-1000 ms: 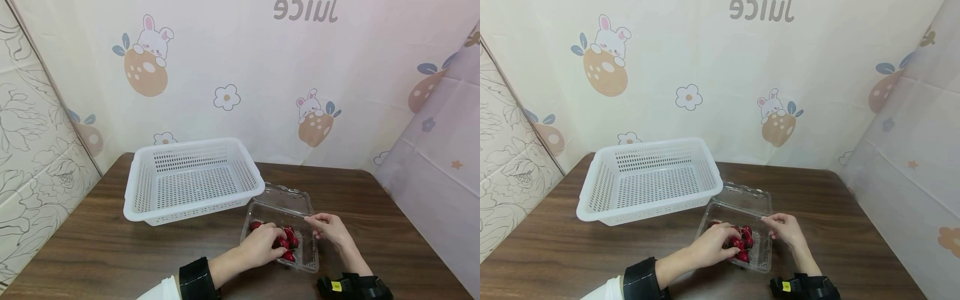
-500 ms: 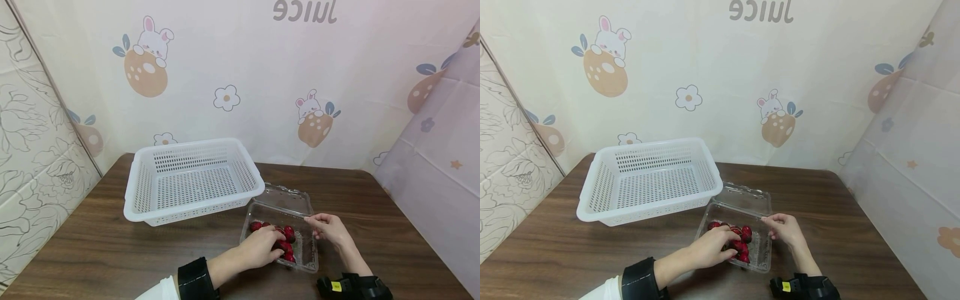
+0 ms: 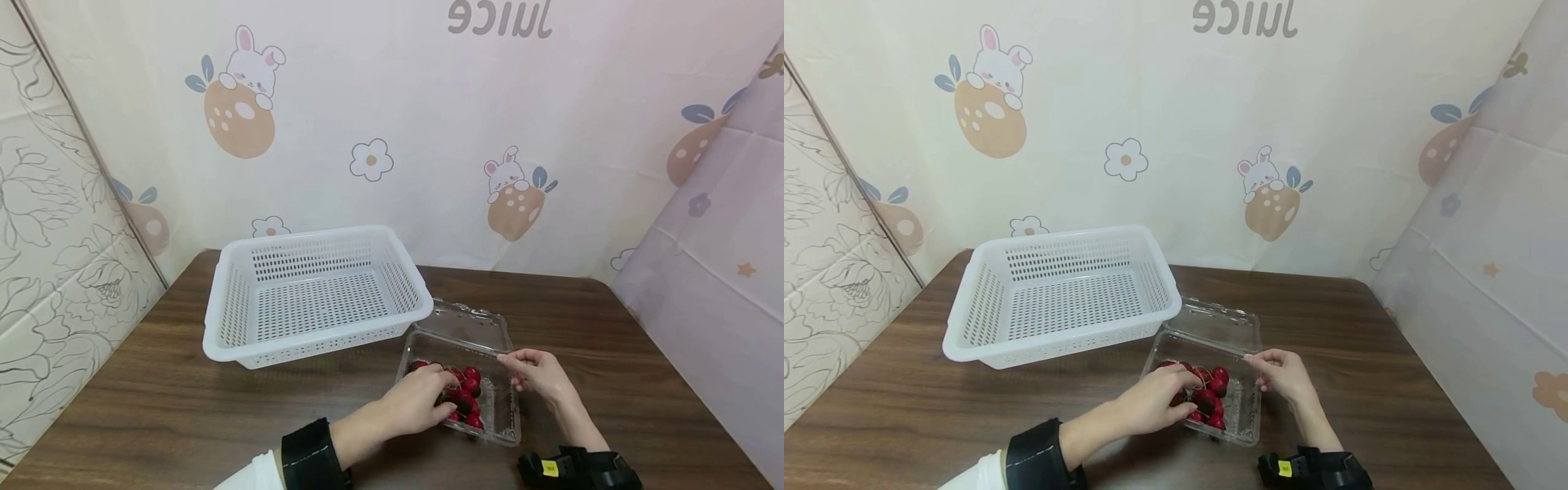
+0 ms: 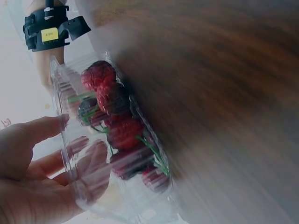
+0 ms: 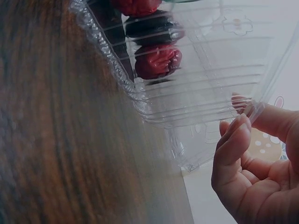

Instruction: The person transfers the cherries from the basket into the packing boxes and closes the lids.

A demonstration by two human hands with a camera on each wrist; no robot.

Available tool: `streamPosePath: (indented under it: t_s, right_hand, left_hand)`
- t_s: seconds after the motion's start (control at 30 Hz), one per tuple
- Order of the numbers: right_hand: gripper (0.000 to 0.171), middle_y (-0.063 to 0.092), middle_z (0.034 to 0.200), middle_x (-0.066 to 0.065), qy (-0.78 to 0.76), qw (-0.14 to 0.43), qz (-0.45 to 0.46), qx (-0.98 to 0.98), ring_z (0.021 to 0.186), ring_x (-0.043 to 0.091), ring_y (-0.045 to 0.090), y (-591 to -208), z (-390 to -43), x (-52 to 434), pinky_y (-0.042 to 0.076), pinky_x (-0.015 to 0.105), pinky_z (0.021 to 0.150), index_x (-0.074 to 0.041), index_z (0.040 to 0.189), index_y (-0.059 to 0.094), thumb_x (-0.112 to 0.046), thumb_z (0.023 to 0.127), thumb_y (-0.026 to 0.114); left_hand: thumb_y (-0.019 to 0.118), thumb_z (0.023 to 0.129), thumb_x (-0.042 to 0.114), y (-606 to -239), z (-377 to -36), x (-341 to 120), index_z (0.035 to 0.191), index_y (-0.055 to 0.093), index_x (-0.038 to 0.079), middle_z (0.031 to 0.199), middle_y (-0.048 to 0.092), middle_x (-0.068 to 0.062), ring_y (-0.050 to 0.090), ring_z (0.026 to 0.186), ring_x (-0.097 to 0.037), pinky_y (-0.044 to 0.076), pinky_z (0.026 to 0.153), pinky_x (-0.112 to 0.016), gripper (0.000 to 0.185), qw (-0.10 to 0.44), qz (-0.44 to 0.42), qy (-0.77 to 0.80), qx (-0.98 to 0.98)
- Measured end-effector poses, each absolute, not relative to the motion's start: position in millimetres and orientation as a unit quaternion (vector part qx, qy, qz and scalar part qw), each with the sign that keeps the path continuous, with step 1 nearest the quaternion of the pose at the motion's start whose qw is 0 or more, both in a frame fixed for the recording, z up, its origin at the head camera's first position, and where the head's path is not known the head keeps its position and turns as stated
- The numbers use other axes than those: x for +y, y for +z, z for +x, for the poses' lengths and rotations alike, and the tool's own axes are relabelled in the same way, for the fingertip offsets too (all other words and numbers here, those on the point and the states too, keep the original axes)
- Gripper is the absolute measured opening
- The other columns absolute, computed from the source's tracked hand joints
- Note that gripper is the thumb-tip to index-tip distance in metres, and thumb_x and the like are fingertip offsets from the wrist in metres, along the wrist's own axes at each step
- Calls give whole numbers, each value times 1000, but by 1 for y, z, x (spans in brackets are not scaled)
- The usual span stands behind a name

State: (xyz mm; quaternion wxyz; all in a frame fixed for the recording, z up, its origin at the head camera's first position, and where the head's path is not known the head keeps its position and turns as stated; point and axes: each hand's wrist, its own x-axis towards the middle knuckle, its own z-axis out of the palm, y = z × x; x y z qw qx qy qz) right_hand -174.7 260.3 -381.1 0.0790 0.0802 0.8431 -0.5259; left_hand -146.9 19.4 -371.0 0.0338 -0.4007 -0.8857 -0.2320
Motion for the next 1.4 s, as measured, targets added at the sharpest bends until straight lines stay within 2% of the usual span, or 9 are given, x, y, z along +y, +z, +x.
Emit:
streamPosePath:
  t_s: [0.33, 0.57, 1.03, 1.4]
  right_hand:
    - [41, 53, 64, 3, -531, 81, 81, 839, 54, 11, 52, -380, -175, 260, 49, 29, 55, 10, 96, 55, -28, 83, 62]
    - [41, 53, 64, 2, -536, 83, 83, 836, 54, 11, 52, -380, -176, 262, 49, 29, 55, 10, 96, 56, -28, 83, 62]
    - [41, 53, 64, 2, -535, 86, 80, 837, 55, 12, 52, -383, -176, 263, 49, 28, 55, 10, 97, 55, -29, 83, 61]
    - [42, 52, 65, 3, -536, 93, 64, 836, 56, 14, 51, -382, -176, 263, 49, 30, 57, 10, 99, 55, -29, 84, 59]
  left_hand:
    - [64, 80, 18, -365, -146, 7, 103, 62, 7, 95, 59, 0, 53, 86, -6, 42, 72, -18, 25, 37, -374, -254, -891]
    - [65, 80, 18, -361, -143, -1, 100, 63, 7, 87, 57, 1, 51, 75, -4, 42, 67, -17, 24, 54, -358, -263, -894]
    - [66, 77, 15, -359, -136, -16, 93, 63, 9, 81, 54, 3, 51, 74, -6, 43, 65, -18, 18, 68, -320, -266, -907]
    - [69, 74, 14, -363, -135, -25, 91, 62, 7, 79, 54, 0, 49, 71, -7, 43, 61, -20, 20, 92, -288, -273, -913]
